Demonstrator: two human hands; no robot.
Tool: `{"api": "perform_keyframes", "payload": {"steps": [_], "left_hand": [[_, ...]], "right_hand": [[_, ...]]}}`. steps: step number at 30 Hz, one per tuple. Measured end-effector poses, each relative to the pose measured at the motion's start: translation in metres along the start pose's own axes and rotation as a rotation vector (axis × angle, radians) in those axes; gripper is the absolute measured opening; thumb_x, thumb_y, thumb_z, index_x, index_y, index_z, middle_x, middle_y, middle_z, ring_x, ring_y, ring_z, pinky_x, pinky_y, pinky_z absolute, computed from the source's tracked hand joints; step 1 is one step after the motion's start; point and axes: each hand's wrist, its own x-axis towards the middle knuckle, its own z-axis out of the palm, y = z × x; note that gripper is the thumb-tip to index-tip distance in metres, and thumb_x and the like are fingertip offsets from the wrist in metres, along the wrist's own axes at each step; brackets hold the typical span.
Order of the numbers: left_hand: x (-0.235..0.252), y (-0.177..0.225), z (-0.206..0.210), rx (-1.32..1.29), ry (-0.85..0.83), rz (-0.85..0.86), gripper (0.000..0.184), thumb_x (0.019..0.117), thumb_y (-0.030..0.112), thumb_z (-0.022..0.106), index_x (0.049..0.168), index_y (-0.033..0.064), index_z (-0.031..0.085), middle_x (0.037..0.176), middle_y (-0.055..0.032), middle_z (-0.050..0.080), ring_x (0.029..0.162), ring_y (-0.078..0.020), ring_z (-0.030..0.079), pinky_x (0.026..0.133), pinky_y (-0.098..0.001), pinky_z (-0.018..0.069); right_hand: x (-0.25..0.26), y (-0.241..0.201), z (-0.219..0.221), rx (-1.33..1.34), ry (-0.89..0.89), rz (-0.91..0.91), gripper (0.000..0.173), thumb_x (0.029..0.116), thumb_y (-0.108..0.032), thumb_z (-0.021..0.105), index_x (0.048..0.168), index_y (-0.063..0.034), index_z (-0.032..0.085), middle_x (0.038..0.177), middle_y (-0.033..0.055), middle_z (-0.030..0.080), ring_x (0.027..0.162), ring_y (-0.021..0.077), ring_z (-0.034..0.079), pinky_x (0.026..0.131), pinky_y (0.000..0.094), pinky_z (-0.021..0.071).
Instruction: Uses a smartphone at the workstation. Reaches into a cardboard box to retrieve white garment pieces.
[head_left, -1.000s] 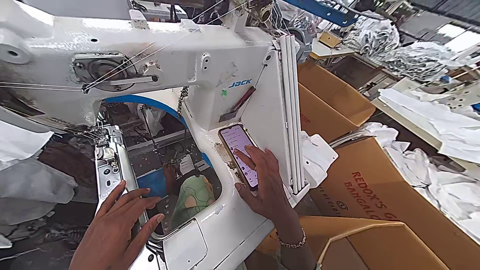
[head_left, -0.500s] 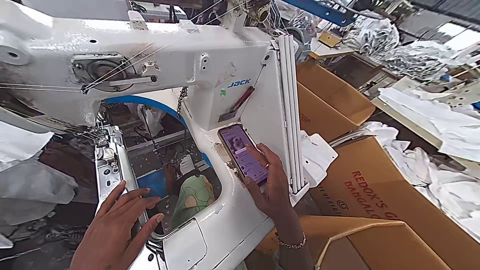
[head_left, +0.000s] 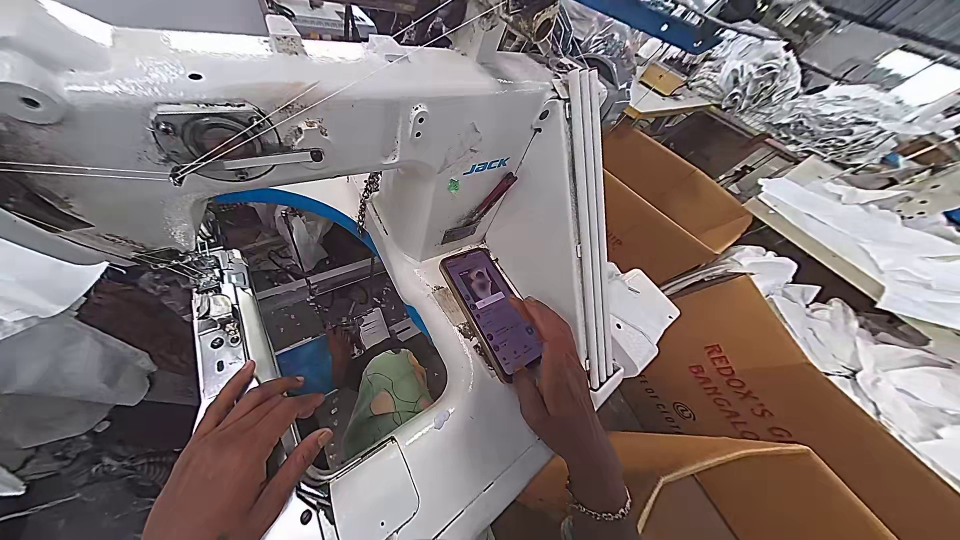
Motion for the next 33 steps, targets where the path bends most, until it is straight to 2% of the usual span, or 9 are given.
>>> {"api": "perform_keyframes", "payload": {"steps": [3, 6, 11, 15, 18, 24, 27, 30, 33], "left_hand": [[0.0, 0.001, 0.0, 0.001, 0.004, -0.003, 0.052, 0.1021, 0.051, 0.045, 0.103, 0.0094, 0.077, 0.1, -0.0045, 0.077, 0.116, -0.0264, 0.068, 0.122, -0.0579, 0.0214], [0.001, 0.003, -0.001, -0.012, -0.002, -0.015, 0.051, 0.1016, 0.05, 0.047, 0.104, 0.0087, 0.077, 0.1, -0.0055, 0.076, 0.116, -0.027, 0.067, 0.122, -0.0586, 0.0203], [0.001, 0.003, -0.002, -0.003, 0.005, -0.007, 0.05, 0.1019, 0.049, 0.047, 0.104, 0.0087, 0.077, 0.099, -0.0055, 0.076, 0.115, -0.0269, 0.067, 0.122, -0.0584, 0.0206], [0.001, 0.002, -0.001, -0.01, 0.005, -0.006, 0.05, 0.1021, 0.05, 0.047, 0.104, 0.0099, 0.077, 0.1, -0.0044, 0.076, 0.116, -0.0255, 0.067, 0.122, -0.058, 0.0207], [0.001, 0.0, 0.0, 0.0, 0.016, -0.001, 0.05, 0.1018, 0.051, 0.046, 0.103, 0.0111, 0.077, 0.099, -0.0035, 0.076, 0.114, -0.024, 0.068, 0.122, -0.0577, 0.0218], [0.001, 0.0, 0.001, 0.001, 0.022, 0.002, 0.05, 0.1012, 0.052, 0.048, 0.103, 0.0115, 0.077, 0.099, -0.0023, 0.076, 0.114, -0.0229, 0.068, 0.122, -0.0569, 0.0222], [0.001, 0.001, 0.001, 0.0, 0.024, -0.007, 0.051, 0.1012, 0.053, 0.047, 0.103, 0.0112, 0.077, 0.099, -0.0029, 0.076, 0.114, -0.0233, 0.068, 0.122, -0.0568, 0.0225], [-0.001, -0.002, 0.003, 0.012, 0.038, -0.002, 0.052, 0.1014, 0.054, 0.046, 0.103, 0.0125, 0.077, 0.1, -0.0023, 0.077, 0.116, -0.022, 0.067, 0.123, -0.0547, 0.0224], [-0.001, -0.003, 0.004, 0.011, 0.038, 0.015, 0.052, 0.1023, 0.054, 0.045, 0.103, 0.0129, 0.077, 0.099, -0.0022, 0.076, 0.114, -0.0215, 0.067, 0.122, -0.0546, 0.0223]], "right_hand": [[0.0, -0.001, 0.001, -0.036, 0.008, -0.014, 0.06, 0.0919, -0.017, 0.043, 0.147, 0.0054, 0.043, 0.143, 0.0202, 0.059, 0.14, 0.0328, 0.048, 0.116, 0.0441, 0.0375], [-0.001, -0.001, 0.001, -0.03, 0.046, 0.003, 0.058, 0.0928, -0.016, 0.042, 0.146, 0.0069, 0.043, 0.142, 0.0216, 0.059, 0.139, 0.0318, 0.049, 0.116, 0.0394, 0.0381], [0.0, -0.002, 0.001, -0.042, 0.065, -0.007, 0.055, 0.0956, -0.02, 0.042, 0.145, 0.0062, 0.044, 0.141, 0.0207, 0.061, 0.139, 0.0314, 0.05, 0.115, 0.0378, 0.0374], [0.0, 0.0, 0.002, -0.019, 0.061, -0.028, 0.056, 0.0949, -0.021, 0.043, 0.146, 0.0029, 0.044, 0.141, 0.0151, 0.063, 0.139, 0.0282, 0.05, 0.115, 0.0417, 0.0371], [0.008, 0.003, -0.002, 0.0, -0.009, -0.045, 0.059, 0.093, -0.02, 0.045, 0.147, 0.0035, 0.042, 0.143, 0.012, 0.063, 0.14, 0.0273, 0.05, 0.115, 0.0445, 0.0374], [0.032, 0.002, -0.006, -0.018, -0.141, -0.016, 0.063, 0.0902, -0.019, 0.044, 0.149, 0.0008, 0.045, 0.145, 0.0095, 0.061, 0.141, 0.0315, 0.049, 0.112, 0.0495, 0.0417], [0.035, 0.001, 0.002, -0.039, -0.139, 0.002, 0.061, 0.0909, -0.017, 0.043, 0.148, 0.0029, 0.047, 0.141, 0.013, 0.063, 0.137, 0.0351, 0.053, 0.111, 0.0531, 0.0408], [0.025, 0.004, -0.002, 0.043, 0.024, -0.01, 0.057, 0.0962, -0.019, 0.041, 0.145, 0.0082, 0.046, 0.143, 0.0205, 0.059, 0.136, 0.0296, 0.054, 0.112, 0.0432, 0.0448], [0.009, 0.006, -0.008, 0.098, 0.099, -0.001, 0.057, 0.0992, -0.022, 0.042, 0.146, 0.0106, 0.038, 0.143, 0.0222, 0.059, 0.135, 0.022, 0.055, 0.111, 0.0338, 0.0462]]}}
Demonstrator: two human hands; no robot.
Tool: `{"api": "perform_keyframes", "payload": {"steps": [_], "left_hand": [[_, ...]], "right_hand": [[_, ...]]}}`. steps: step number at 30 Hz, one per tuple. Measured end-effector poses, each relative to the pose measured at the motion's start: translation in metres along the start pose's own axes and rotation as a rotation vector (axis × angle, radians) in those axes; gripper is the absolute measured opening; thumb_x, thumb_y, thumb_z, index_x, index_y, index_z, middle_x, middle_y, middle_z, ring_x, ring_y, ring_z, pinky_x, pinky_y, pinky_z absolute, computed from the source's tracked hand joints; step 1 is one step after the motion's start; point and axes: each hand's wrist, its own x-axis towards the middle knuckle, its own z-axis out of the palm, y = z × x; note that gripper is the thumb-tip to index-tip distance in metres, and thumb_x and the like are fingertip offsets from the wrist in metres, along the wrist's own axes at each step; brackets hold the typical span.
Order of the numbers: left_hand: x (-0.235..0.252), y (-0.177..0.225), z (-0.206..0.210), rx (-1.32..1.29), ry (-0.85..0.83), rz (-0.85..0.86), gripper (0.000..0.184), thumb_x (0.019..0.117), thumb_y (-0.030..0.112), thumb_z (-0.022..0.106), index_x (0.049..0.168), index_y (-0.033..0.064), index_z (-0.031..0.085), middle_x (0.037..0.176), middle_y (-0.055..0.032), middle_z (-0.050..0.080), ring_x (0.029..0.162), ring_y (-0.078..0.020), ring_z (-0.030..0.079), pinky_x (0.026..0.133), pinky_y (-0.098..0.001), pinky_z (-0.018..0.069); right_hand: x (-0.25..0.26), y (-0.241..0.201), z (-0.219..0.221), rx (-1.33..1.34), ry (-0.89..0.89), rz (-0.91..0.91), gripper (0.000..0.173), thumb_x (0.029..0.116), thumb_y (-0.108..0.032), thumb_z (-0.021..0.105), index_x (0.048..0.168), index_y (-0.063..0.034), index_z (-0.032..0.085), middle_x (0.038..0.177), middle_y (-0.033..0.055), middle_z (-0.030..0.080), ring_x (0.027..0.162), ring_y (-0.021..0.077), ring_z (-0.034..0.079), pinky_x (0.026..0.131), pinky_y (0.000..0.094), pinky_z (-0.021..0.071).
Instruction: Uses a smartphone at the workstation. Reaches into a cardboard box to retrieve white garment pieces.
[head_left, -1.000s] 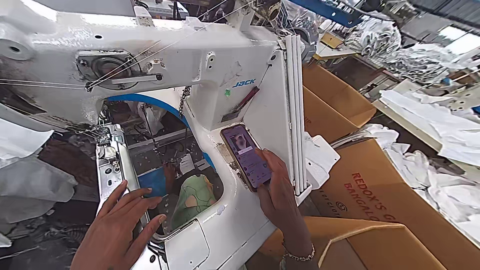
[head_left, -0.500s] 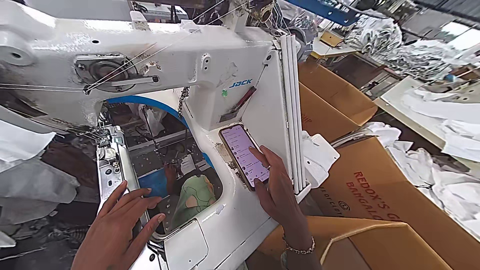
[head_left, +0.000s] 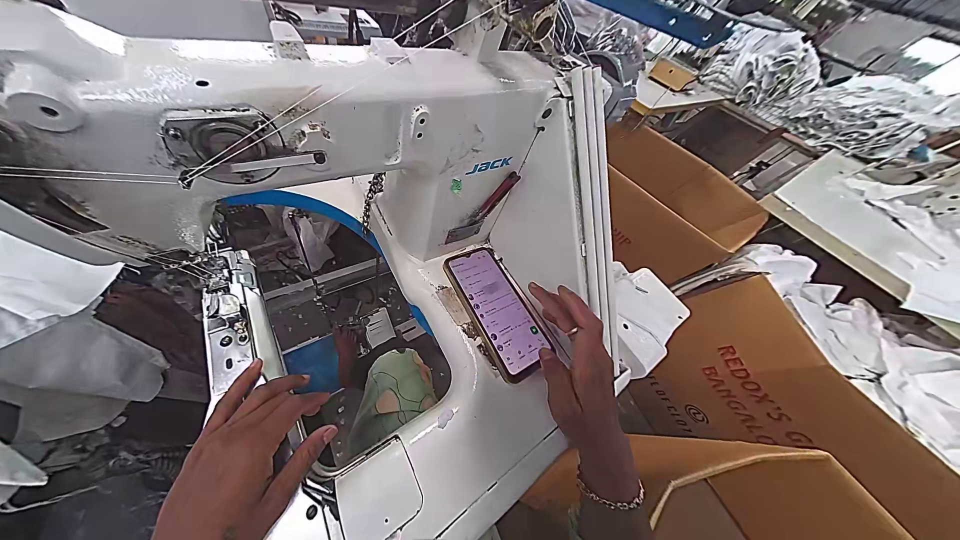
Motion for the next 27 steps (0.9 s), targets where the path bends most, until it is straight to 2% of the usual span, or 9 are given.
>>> {"api": "perform_keyframes", "payload": {"steps": [4, 9, 13, 17, 23, 26, 27], "left_hand": [[0.0008, 0.0024, -0.004, -0.015, -0.044, -0.014, 0.052, 0.1025, 0.051, 0.046, 0.104, 0.0094, 0.077, 0.1, -0.0057, 0.076, 0.116, -0.0254, 0.067, 0.122, -0.0573, 0.0204], [0.0019, 0.0045, -0.0059, -0.025, -0.05, -0.022, 0.049, 0.102, 0.048, 0.049, 0.104, 0.0075, 0.077, 0.101, -0.0081, 0.076, 0.116, -0.0284, 0.067, 0.122, -0.0585, 0.02], [0.0007, 0.0028, -0.0046, -0.012, -0.046, -0.022, 0.051, 0.1019, 0.05, 0.047, 0.105, 0.0094, 0.077, 0.102, -0.0061, 0.076, 0.117, -0.0267, 0.067, 0.122, -0.058, 0.0203], [0.0008, 0.0025, -0.0048, -0.01, -0.05, -0.021, 0.049, 0.1018, 0.049, 0.049, 0.104, 0.0091, 0.077, 0.102, -0.0064, 0.076, 0.117, -0.0266, 0.067, 0.123, -0.0581, 0.02], [0.0004, 0.0027, -0.0044, -0.018, -0.042, -0.023, 0.049, 0.102, 0.049, 0.048, 0.104, 0.009, 0.077, 0.101, -0.0062, 0.076, 0.117, -0.0264, 0.066, 0.123, -0.0572, 0.0199], [0.0002, 0.003, -0.0052, -0.029, -0.057, -0.035, 0.049, 0.102, 0.05, 0.049, 0.106, 0.0092, 0.077, 0.102, -0.0062, 0.076, 0.118, -0.0262, 0.066, 0.123, -0.0572, 0.0182], [0.0001, 0.0031, -0.0055, -0.027, -0.062, -0.037, 0.049, 0.102, 0.05, 0.049, 0.106, 0.0094, 0.077, 0.102, -0.006, 0.076, 0.119, -0.0258, 0.066, 0.124, -0.0567, 0.0177]], "right_hand": [[-0.0104, -0.0036, 0.0056, -0.143, 0.013, -0.018, 0.057, 0.0975, -0.025, 0.044, 0.143, 0.0089, 0.045, 0.138, 0.024, 0.062, 0.135, 0.0259, 0.054, 0.111, 0.0325, 0.0435], [-0.0061, -0.0043, 0.0076, -0.174, 0.005, -0.032, 0.054, 0.0961, -0.021, 0.042, 0.141, 0.0085, 0.048, 0.138, 0.0248, 0.061, 0.136, 0.0299, 0.053, 0.112, 0.0347, 0.0427], [-0.0071, -0.0029, 0.0077, -0.161, 0.007, -0.03, 0.055, 0.0936, -0.018, 0.044, 0.142, 0.0079, 0.047, 0.138, 0.0249, 0.061, 0.136, 0.0289, 0.054, 0.112, 0.0344, 0.0438], [-0.0091, -0.0008, 0.0073, -0.113, 0.01, -0.043, 0.057, 0.0932, -0.022, 0.048, 0.143, 0.0071, 0.047, 0.138, 0.0237, 0.061, 0.137, 0.0274, 0.053, 0.113, 0.0352, 0.0427], [-0.0071, -0.0011, 0.0093, -0.156, -0.015, -0.095, 0.058, 0.0897, -0.019, 0.052, 0.145, -0.0015, 0.047, 0.141, 0.0192, 0.06, 0.139, 0.0287, 0.05, 0.115, 0.0386, 0.0389], [-0.0092, 0.0016, 0.0075, -0.062, 0.013, -0.056, 0.06, 0.093, -0.02, 0.052, 0.147, 0.0023, 0.04, 0.14, 0.0221, 0.06, 0.137, 0.0251, 0.052, 0.114, 0.0354, 0.0425], [-0.0099, 0.0023, 0.0066, -0.041, 0.032, -0.046, 0.06, 0.0939, -0.019, 0.05, 0.148, 0.0014, 0.037, 0.136, 0.0207, 0.062, 0.135, 0.0224, 0.054, 0.113, 0.0335, 0.0438]]}}
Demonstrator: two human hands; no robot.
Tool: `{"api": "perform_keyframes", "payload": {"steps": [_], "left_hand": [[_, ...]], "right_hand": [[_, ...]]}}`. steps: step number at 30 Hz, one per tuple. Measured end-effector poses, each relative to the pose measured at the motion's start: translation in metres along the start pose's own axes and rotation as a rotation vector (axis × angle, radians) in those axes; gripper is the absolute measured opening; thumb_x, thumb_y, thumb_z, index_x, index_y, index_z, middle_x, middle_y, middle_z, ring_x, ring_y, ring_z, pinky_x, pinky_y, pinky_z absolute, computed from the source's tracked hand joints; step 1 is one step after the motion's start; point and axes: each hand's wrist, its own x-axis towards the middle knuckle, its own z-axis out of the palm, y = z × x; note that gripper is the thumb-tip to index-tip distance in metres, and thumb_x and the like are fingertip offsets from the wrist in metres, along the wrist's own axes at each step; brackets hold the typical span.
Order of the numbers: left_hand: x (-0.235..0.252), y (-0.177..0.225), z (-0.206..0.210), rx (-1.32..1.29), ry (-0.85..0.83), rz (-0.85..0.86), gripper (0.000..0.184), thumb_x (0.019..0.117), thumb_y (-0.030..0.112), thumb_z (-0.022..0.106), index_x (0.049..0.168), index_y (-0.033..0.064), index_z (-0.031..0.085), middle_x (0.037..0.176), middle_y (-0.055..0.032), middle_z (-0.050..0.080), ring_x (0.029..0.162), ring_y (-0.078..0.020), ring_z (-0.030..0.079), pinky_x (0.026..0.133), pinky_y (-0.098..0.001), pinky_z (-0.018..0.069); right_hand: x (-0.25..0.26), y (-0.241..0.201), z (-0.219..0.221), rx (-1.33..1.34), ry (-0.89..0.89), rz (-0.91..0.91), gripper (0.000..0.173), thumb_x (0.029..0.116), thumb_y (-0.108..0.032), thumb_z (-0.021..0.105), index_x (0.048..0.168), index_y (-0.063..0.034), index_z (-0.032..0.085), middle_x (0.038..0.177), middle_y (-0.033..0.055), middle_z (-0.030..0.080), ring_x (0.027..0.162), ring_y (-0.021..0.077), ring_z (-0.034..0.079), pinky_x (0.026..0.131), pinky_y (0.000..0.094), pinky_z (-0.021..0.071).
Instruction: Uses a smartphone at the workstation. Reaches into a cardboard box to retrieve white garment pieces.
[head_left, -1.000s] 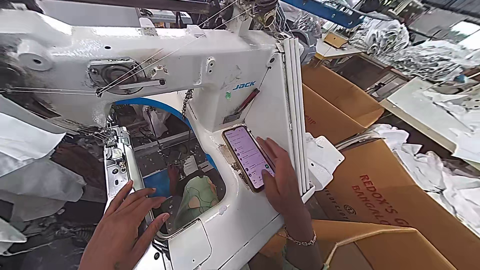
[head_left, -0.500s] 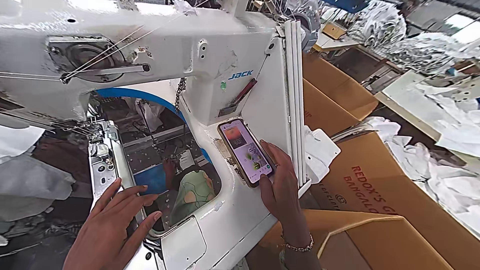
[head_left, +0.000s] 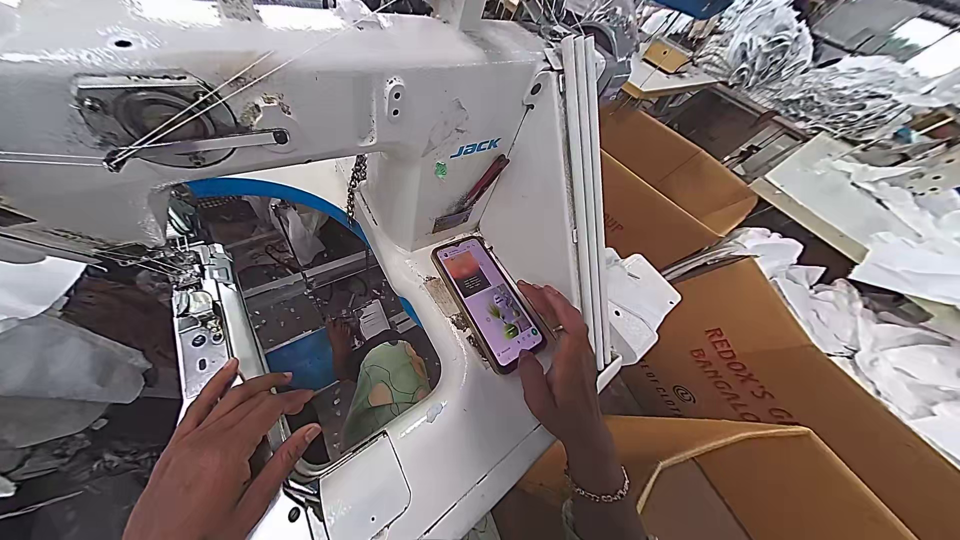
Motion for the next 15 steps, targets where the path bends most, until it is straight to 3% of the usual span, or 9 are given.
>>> {"api": "perform_keyframes", "payload": {"steps": [3, 6, 9, 15], "left_hand": [[0.0003, -0.0003, -0.0003, 0.003, -0.003, 0.006, 0.047, 0.1018, 0.047, 0.05, 0.105, 0.0087, 0.077, 0.102, -0.0067, 0.076, 0.118, -0.027, 0.066, 0.124, -0.0571, 0.0173], [0.0003, -0.0003, -0.0001, 0.008, 0.0, 0.005, 0.048, 0.1017, 0.048, 0.05, 0.104, 0.0087, 0.077, 0.101, -0.0068, 0.076, 0.118, -0.0272, 0.066, 0.123, -0.057, 0.0181], [0.0001, -0.0006, 0.0002, 0.005, -0.002, 0.007, 0.049, 0.1021, 0.049, 0.049, 0.104, 0.0086, 0.077, 0.1, -0.0067, 0.076, 0.118, -0.0266, 0.066, 0.124, -0.0567, 0.0172], [0.0, -0.0007, -0.0007, 0.005, -0.013, -0.002, 0.048, 0.1019, 0.048, 0.05, 0.104, 0.009, 0.077, 0.101, -0.0072, 0.076, 0.118, -0.0272, 0.066, 0.123, -0.0577, 0.0181]], "right_hand": [[-0.0011, 0.0008, -0.0001, -0.023, 0.088, -0.002, 0.054, 0.0947, -0.018, 0.049, 0.144, -0.0029, 0.035, 0.112, 0.0102, 0.069, 0.112, 0.0133, 0.061, 0.102, 0.0248, 0.0451], [-0.0009, -0.0017, 0.0005, -0.081, 0.113, -0.019, 0.049, 0.0951, -0.017, 0.048, 0.141, -0.0018, 0.04, 0.1, 0.0081, 0.068, 0.1, 0.0127, 0.06, 0.094, 0.0209, 0.0453], [-0.0013, -0.0036, 0.0006, -0.093, 0.09, -0.038, 0.046, 0.0948, -0.016, 0.048, 0.138, -0.0029, 0.045, 0.098, 0.0068, 0.069, 0.098, 0.0139, 0.059, 0.091, 0.0218, 0.0442], [-0.0022, -0.0048, 0.0008, -0.06, 0.048, -0.078, 0.042, 0.0952, -0.014, 0.047, 0.137, -0.0081, 0.047, 0.1, 0.0033, 0.072, 0.102, 0.0144, 0.059, 0.096, 0.0233, 0.0424]]}}
